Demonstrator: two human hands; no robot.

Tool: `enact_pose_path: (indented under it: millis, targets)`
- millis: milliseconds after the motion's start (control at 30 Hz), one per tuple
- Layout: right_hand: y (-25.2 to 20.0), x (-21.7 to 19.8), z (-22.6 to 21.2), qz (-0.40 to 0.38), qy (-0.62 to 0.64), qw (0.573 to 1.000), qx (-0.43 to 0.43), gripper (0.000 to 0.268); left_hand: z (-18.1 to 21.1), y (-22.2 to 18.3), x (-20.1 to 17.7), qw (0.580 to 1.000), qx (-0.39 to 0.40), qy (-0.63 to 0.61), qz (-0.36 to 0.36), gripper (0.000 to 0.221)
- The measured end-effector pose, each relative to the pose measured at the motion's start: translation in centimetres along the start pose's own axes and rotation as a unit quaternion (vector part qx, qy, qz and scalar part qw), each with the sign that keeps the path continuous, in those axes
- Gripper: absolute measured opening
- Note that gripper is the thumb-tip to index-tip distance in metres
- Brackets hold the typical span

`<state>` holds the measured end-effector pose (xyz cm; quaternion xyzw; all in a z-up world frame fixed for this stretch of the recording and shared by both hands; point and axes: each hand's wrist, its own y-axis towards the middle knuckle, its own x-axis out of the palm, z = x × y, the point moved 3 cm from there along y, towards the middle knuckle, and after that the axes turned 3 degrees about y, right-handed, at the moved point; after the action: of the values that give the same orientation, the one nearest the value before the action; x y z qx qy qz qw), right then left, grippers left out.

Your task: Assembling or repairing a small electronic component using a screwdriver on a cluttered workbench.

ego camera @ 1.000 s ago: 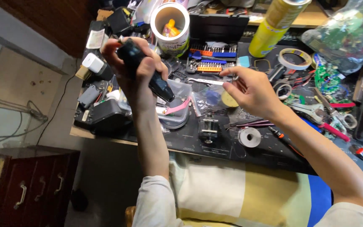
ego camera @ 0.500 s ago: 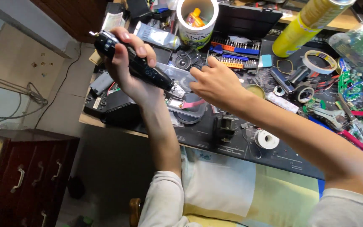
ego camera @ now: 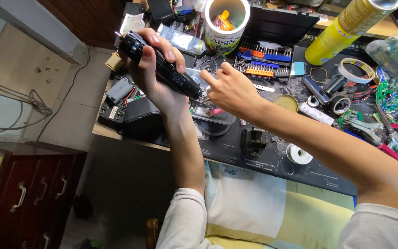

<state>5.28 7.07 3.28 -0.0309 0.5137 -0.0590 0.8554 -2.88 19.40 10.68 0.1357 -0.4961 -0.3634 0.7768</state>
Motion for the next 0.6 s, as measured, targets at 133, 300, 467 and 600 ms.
enact_pose_path:
  millis: [133, 300, 467, 600]
  targets:
    - [-0.8, -0.3, 0.8, 0.041, -0.030, 0.998, 0.032, 0.017, -0.2, -0.1, -0.1, 1.000, -0.001, -0.019, 0.008, 0.031]
    - [-0.3, 1.4, 2.1, -0.044, 0.062, 0.996, 0.051, 0.028, -0.1, -0.2, 0.1, 1.000, -0.001, -0.014, 0.012, 0.033]
    - [0.7, 2.8, 2.4, -0.084, 0.130, 0.986, 0.055, 0.039, -0.2, -0.1, 0.1, 1.000, -0.002, -0.007, 0.013, 0.032]
    - [1.2, 2.8, 2.5, -0.103, 0.142, 0.983, 0.052, 0.038, -0.1, -0.1, 0.3, 1.000, -0.002, 0.002, 0.014, 0.034]
